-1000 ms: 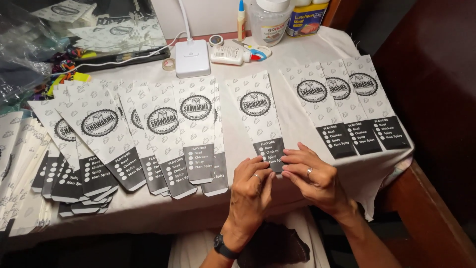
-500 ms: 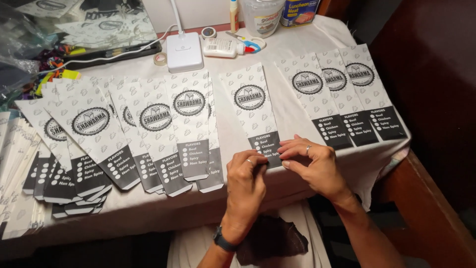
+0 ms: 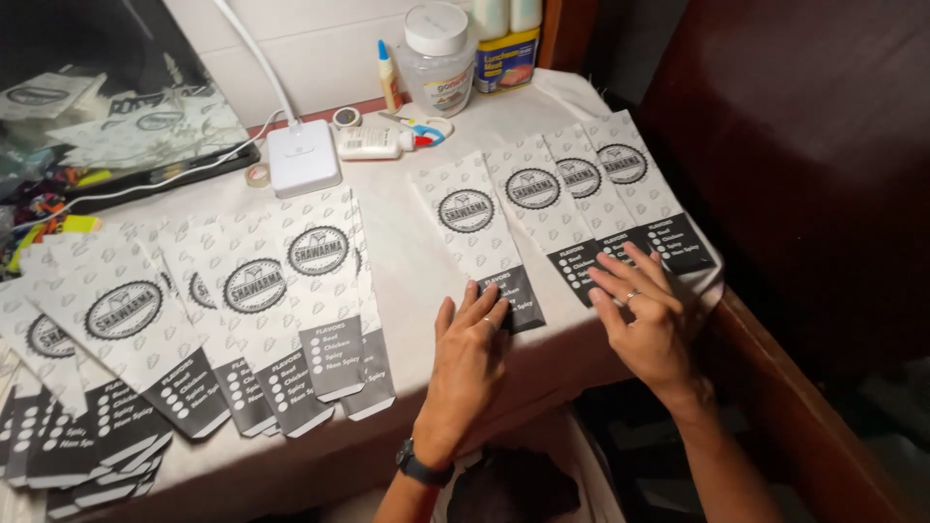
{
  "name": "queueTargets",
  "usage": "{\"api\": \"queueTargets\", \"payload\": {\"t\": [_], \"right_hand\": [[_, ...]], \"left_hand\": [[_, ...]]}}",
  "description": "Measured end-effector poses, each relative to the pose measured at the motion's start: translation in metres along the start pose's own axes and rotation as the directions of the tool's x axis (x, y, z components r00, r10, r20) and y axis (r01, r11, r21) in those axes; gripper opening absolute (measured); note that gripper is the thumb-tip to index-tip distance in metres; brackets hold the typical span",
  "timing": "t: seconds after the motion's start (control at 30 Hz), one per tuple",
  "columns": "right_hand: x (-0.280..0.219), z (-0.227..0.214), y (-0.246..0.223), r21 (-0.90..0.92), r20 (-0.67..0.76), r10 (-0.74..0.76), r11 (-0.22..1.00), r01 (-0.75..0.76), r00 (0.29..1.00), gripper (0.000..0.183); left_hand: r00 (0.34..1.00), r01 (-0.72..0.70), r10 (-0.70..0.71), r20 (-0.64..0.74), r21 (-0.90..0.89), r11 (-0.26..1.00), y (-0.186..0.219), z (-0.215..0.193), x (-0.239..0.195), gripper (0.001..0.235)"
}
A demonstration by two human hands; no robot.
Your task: Organizing paper shawarma sleeves on a table and applying glue to the bottom flaps for assembly.
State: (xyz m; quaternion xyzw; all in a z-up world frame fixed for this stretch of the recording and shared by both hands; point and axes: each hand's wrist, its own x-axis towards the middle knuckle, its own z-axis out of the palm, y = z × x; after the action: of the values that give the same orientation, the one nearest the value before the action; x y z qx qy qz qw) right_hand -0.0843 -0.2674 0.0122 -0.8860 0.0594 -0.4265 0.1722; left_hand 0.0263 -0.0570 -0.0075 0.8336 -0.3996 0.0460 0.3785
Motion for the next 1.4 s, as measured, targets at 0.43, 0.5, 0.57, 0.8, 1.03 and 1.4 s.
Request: {"api": "queueTargets", "payload": {"t": [0.43, 0.5, 0.57, 0.8, 1.03, 1.4], "right_hand": [[-0.014, 0.01, 0.016, -0.075, 0.008, -0.013, 0.997, 0.014, 1.0, 0.023], [-0.014, 0.009, 0.016, -0.074, 0.012, -0.021, 0.997, 0.022, 1.0, 0.023], [-0.012, 0.008, 0.015, -0.077, 0.022, -0.022, 0.997, 0.024, 1.0, 0.023], [0.001, -0.009, -0.02, 0.024, 0.038, -0.077, 0.997, 0.077, 0.996, 0.032], [0.006, 0.0, -0.053, 0.138, 0.012, -0.142, 0.981, 0.139, 0.99, 0.023], [0.008, 0.042, -0.111, 0.427, 0.184, -0.438, 0.842, 0.33, 0.88, 0.038]], "left_hand": [[0.996, -0.079, 0.082, -0.045, 0.065, 0.995, 0.017, 0.04, 0.017, 0.042], [0.995, -0.078, 0.082, -0.058, 0.073, 0.994, 0.019, 0.038, 0.017, 0.042], [0.992, -0.095, 0.101, -0.072, 0.078, 0.992, 0.023, 0.033, 0.017, 0.043], [0.959, -0.199, 0.224, -0.172, 0.15, 0.968, -0.003, -0.026, -0.027, 0.066], [0.99, 0.112, -0.044, -0.131, 0.574, 0.811, -0.041, -0.051, -0.06, 0.09], [0.977, 0.031, 0.037, -0.212, 0.307, 0.951, -0.021, -0.039, -0.032, 0.066]]}}
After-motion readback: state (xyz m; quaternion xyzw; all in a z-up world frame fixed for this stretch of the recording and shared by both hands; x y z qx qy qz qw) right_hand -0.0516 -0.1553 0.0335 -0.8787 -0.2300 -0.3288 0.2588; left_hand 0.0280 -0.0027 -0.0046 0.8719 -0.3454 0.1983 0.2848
